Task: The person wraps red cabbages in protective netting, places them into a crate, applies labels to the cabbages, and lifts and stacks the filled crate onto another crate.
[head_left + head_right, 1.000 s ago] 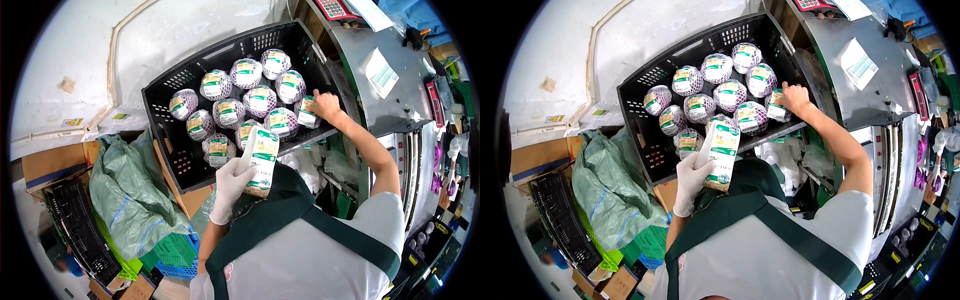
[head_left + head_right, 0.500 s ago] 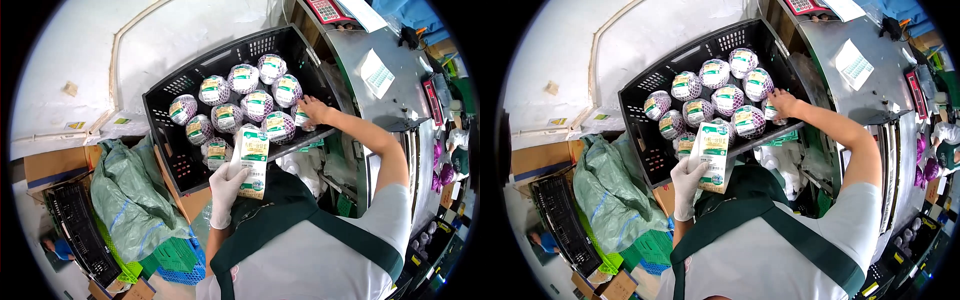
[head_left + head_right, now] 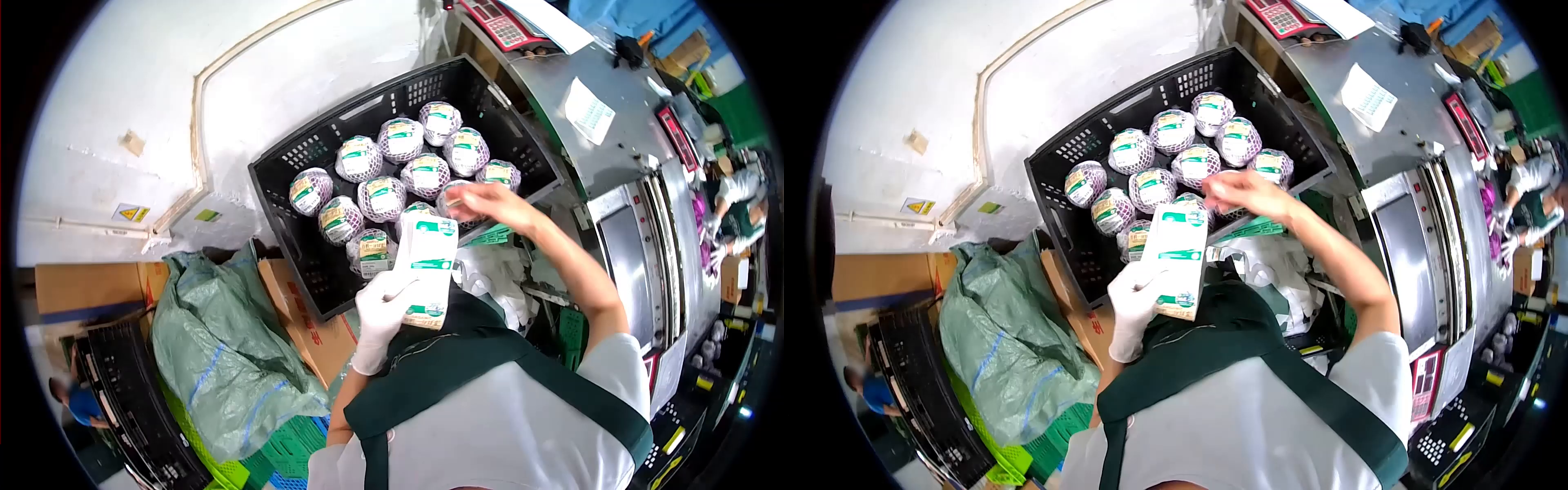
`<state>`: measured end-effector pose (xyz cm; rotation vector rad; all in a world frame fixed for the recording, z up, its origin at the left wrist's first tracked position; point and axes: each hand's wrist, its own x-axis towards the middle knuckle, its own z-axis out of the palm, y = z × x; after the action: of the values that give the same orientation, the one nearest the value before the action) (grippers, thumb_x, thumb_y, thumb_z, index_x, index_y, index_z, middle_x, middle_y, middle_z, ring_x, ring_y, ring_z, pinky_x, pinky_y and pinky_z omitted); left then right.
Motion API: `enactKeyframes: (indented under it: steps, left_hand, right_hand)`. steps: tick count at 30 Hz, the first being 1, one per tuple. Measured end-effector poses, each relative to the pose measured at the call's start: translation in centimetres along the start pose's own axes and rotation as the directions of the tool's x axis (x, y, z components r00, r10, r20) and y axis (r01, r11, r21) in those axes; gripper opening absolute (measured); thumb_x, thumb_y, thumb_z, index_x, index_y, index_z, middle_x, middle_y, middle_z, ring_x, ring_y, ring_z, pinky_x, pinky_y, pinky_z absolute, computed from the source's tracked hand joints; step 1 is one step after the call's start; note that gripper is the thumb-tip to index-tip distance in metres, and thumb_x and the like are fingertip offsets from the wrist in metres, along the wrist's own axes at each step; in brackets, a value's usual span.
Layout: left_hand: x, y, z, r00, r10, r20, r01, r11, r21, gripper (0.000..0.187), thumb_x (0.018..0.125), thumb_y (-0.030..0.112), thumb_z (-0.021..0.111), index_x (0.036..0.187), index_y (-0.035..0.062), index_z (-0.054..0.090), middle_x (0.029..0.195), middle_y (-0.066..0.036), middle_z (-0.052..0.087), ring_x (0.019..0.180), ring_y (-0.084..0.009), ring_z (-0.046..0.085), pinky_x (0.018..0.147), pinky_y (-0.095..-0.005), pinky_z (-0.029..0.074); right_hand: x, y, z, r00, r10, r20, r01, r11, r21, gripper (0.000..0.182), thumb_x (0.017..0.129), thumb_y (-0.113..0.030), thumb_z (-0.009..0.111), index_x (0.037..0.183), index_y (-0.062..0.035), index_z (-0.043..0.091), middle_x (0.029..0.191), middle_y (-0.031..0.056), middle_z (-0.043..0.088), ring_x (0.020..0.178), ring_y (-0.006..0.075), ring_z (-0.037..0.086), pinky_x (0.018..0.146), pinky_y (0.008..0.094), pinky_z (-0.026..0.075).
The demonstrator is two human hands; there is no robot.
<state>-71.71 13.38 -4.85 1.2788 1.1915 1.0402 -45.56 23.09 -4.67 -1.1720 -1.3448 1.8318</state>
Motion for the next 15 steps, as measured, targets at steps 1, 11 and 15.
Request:
enactKeyframes:
  steps: [1, 11, 15]
  left_hand:
    - [0.1, 0.0, 0.4, 0.998, 0.031, 0.05, -0.031, 0.999, -0.014, 0.014, 0.072, 0.001, 0.069, 0.085, -0.0033, 0.064, 0.08, -0.005, 0.065, 0.07, -0.0058, 0.059, 0.061, -0.0198, 0.046]
    - [0.8, 1.9, 8.8, 0.743, 0.156, 0.651, 0.017, 0.968, -0.251, 0.031, 0.077, -0.002, 0.064, 0.107, -0.0025, 0.057, 0.1, -0.01, 0.062, 0.089, -0.0151, 0.06, 0.077, -0.0251, 0.049]
    - [-2.0, 2.3, 13.1, 0.683, 0.228, 0.694, -0.064, 0.965, -0.254, 0.019, 0.077, -0.001, 0.065, 0.096, -0.0014, 0.061, 0.089, -0.007, 0.065, 0.081, -0.0115, 0.06, 0.071, -0.0229, 0.049]
  right_hand:
    - [-2.9, -0.5, 2.0, 0.999, -0.034, -0.021, 0.038, 0.977, 0.208, 0.043, 0.088, -0.03, 0.056, 0.117, 0.0014, 0.051, 0.098, 0.0108, 0.062, 0.091, 0.0156, 0.059, 0.078, 0.0283, 0.049]
    - [-17.6, 1.2, 12.7, 0.596, -0.202, -0.777, -0.098, 0.942, -0.32, 0.021, 0.076, -0.012, 0.07, 0.091, 0.0011, 0.064, 0.072, 0.0065, 0.065, 0.062, 0.0078, 0.06, 0.057, 0.0207, 0.048]
    - [-21.7, 2.9, 15.1, 0.253, -0.274, -0.928, -0.128, 0.941, -0.313, 0.018, 0.076, -0.012, 0.07, 0.086, 0.0017, 0.064, 0.071, 0.0069, 0.065, 0.063, 0.0081, 0.06, 0.058, 0.0214, 0.049]
